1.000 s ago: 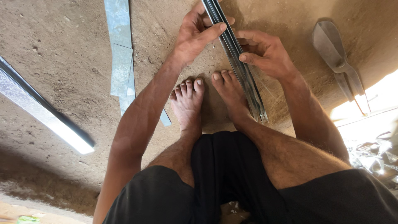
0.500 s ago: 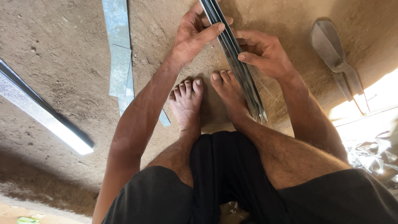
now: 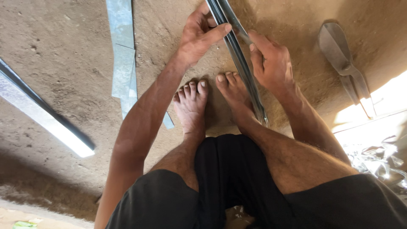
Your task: The person sits on the ground and cuts galvanized sheet metal into narrow strips using large hand shears, setting cut strips aside. The person then aligns the cut strips and bends them by hand along their length.
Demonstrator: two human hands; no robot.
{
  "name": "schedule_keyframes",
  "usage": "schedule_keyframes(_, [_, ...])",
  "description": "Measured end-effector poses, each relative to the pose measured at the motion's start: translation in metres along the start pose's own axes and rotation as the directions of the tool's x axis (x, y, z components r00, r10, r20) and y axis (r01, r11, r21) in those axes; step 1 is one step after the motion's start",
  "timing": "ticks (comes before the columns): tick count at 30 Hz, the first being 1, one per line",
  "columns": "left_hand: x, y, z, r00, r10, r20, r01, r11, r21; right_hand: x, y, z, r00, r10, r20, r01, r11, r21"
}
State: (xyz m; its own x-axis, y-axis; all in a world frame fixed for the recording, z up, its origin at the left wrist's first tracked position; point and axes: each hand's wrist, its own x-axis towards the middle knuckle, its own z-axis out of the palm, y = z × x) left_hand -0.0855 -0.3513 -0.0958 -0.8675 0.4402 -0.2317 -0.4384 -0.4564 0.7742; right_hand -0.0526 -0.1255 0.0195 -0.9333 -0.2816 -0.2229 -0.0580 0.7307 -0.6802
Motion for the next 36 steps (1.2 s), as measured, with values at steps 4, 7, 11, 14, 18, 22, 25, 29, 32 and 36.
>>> schedule_keyframes(4, [-0.001, 0.001, 0.000, 0.999, -0.028, -0.035, 0.027, 0.999, -0.038, 0.004, -0.010, 0.002, 0.988, -0.130, -0.081, 0.122, 0.988, -0.091])
schedule_keyframes(7, [0.000, 0.000, 0.000, 0.998, -0.058, -0.025, 0.056, 0.996, -0.068, 0.006, -0.011, 0.005, 0.974, -0.188, -0.128, 0.189, 0.982, -0.003])
schedule_keyframes(11, [0.002, -0.002, 0.000, 0.999, -0.049, -0.015, 0.048, 0.995, -0.089, 0.007, -0.012, 0.006, 0.992, -0.114, -0.049, 0.111, 0.992, -0.054])
schedule_keyframes(14, [0.003, -0.001, 0.000, 0.999, -0.042, -0.020, 0.040, 0.997, -0.070, 0.008, -0.014, 0.004, 0.993, -0.109, -0.041, 0.110, 0.994, 0.027])
schedule_keyframes(18, [0.002, 0.002, 0.002, 0.998, -0.066, -0.009, 0.065, 0.989, -0.129, 0.010, -0.013, 0.001, 0.988, -0.153, -0.017, 0.153, 0.988, 0.022])
schedule_keyframes(22, [0.001, 0.005, 0.003, 0.994, -0.108, -0.024, 0.104, 0.985, -0.139, 0.009, -0.006, 0.004, 0.988, -0.147, -0.039, 0.146, 0.989, -0.033])
schedule_keyframes(25, [0.003, 0.003, 0.003, 0.995, -0.092, -0.046, 0.089, 0.995, -0.054, 0.008, -0.001, 0.010, 0.989, -0.143, -0.020, 0.137, 0.971, -0.197])
schedule_keyframes(29, [0.004, 0.000, 0.000, 0.996, -0.071, -0.050, 0.070, 0.997, -0.006, 0.003, 0.000, 0.014, 0.995, -0.103, -0.015, 0.099, 0.981, -0.168])
schedule_keyframes(32, [0.004, 0.001, 0.000, 0.999, -0.028, -0.028, 0.028, 1.000, -0.002, -0.003, 0.000, 0.011, 0.999, -0.045, -0.006, 0.045, 0.998, -0.046])
schedule_keyframes(36, [0.004, 0.004, 0.004, 0.996, -0.084, -0.034, 0.081, 0.992, -0.095, -0.004, 0.009, -0.002, 0.998, 0.059, 0.038, -0.064, 0.986, 0.152])
